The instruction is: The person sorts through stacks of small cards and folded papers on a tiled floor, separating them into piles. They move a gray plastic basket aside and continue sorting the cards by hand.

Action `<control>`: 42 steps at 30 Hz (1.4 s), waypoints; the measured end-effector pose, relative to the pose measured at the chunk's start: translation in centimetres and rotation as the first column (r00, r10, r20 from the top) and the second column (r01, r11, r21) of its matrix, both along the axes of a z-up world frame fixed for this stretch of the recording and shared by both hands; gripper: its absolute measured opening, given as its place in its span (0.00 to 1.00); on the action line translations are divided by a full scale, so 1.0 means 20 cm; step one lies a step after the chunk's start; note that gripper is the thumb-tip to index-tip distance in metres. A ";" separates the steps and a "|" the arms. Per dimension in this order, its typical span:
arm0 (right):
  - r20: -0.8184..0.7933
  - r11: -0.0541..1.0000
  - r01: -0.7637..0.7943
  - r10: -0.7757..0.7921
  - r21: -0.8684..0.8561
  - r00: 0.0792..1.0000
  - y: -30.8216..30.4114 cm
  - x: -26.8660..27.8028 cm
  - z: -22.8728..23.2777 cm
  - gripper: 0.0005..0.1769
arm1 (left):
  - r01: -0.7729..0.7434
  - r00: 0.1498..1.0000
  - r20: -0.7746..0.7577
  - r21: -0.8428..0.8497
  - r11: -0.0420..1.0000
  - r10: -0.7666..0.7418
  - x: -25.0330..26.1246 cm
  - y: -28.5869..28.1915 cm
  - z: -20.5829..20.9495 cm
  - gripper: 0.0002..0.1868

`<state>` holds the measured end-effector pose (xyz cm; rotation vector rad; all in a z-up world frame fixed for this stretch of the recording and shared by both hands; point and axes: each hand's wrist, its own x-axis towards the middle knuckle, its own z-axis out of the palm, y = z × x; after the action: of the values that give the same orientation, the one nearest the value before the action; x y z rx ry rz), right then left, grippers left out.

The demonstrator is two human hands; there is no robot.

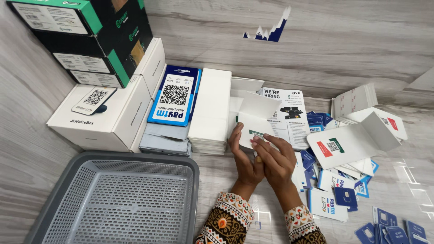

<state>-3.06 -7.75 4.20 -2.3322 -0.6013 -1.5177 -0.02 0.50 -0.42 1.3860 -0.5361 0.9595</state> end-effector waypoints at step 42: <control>-0.641 0.722 0.658 -0.612 -0.215 0.463 -0.59 0.01 -0.13 0.35 | -0.061 0.965 -0.222 0.321 0.945 0.138 0.10 0.00 0.02 0.11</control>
<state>-2.79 -19.49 1.58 -2.9466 0.5919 -0.6752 1.89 0.44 -0.01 1.8038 -0.4477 0.7918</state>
